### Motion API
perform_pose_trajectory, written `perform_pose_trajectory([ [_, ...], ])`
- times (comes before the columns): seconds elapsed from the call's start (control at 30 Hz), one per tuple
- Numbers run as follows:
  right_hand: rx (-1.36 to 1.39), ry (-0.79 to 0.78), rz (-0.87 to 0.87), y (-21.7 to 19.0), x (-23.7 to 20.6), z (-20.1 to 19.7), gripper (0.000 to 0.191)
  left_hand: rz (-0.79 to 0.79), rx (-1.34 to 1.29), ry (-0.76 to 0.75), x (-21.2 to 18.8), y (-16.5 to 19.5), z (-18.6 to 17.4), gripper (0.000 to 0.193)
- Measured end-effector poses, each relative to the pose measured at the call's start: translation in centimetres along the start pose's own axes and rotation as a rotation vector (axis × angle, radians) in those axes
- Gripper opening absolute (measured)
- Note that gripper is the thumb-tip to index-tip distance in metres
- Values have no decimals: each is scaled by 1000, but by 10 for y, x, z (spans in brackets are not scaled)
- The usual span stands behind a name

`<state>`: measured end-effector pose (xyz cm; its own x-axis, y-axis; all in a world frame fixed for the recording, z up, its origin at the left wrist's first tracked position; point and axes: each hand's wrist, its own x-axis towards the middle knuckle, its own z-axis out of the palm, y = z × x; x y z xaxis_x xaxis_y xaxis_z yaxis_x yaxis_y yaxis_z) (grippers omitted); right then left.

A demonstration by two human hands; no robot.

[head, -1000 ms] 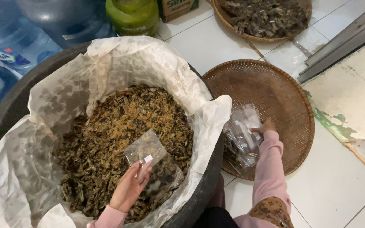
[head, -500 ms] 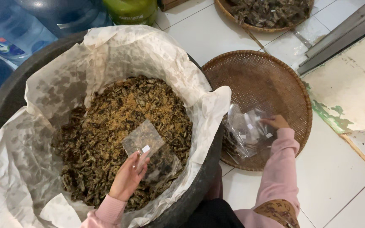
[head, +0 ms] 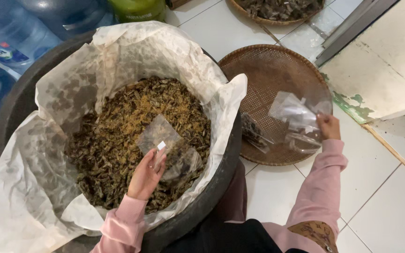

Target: The person sits beside a large paper-lined tub of dried fish and packs handfuls of it into small clear plastic bags, pressing the contents down and setting filled bags on a woven tray. They open a new bag, fill it, and continue packing one bag at a time.

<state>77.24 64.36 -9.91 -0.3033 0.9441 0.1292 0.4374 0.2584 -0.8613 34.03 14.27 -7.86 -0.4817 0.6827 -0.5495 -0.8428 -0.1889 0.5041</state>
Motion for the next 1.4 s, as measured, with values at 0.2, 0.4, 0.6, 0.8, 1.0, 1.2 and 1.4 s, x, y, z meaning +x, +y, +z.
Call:
perform_pose_trajectory([
  [0.2, 657, 96, 108, -78, -31, -55, 32, 25, 11, -159, -3, -7, -7, 25],
  [0.4, 875, -332, -94, -260, -112, 3, 14, 109, 75, -190, -3, -5, 1, 22],
  [0.6, 752, -1118, -26, -408, -266, 210, 26, 474, -61, 59, -48, -20, 52, 32],
  [0.8, 392, -1770, -373, -467, -501, 412, 35, 491, 374, -111, -76, 43, 57, 42],
  [1.0, -82, -1932, -264, -479, -596, 499, 40, 626, 508, -118, -98, 72, 67, 27],
  [1.2, -490, -1693, -799, -473, -578, 513, 42, 648, 403, -173, -108, 85, 64, 25],
  [1.4, -575, -1549, -1005, -458, -578, 523, 45, 673, 433, -241, -86, 78, 50, 22],
])
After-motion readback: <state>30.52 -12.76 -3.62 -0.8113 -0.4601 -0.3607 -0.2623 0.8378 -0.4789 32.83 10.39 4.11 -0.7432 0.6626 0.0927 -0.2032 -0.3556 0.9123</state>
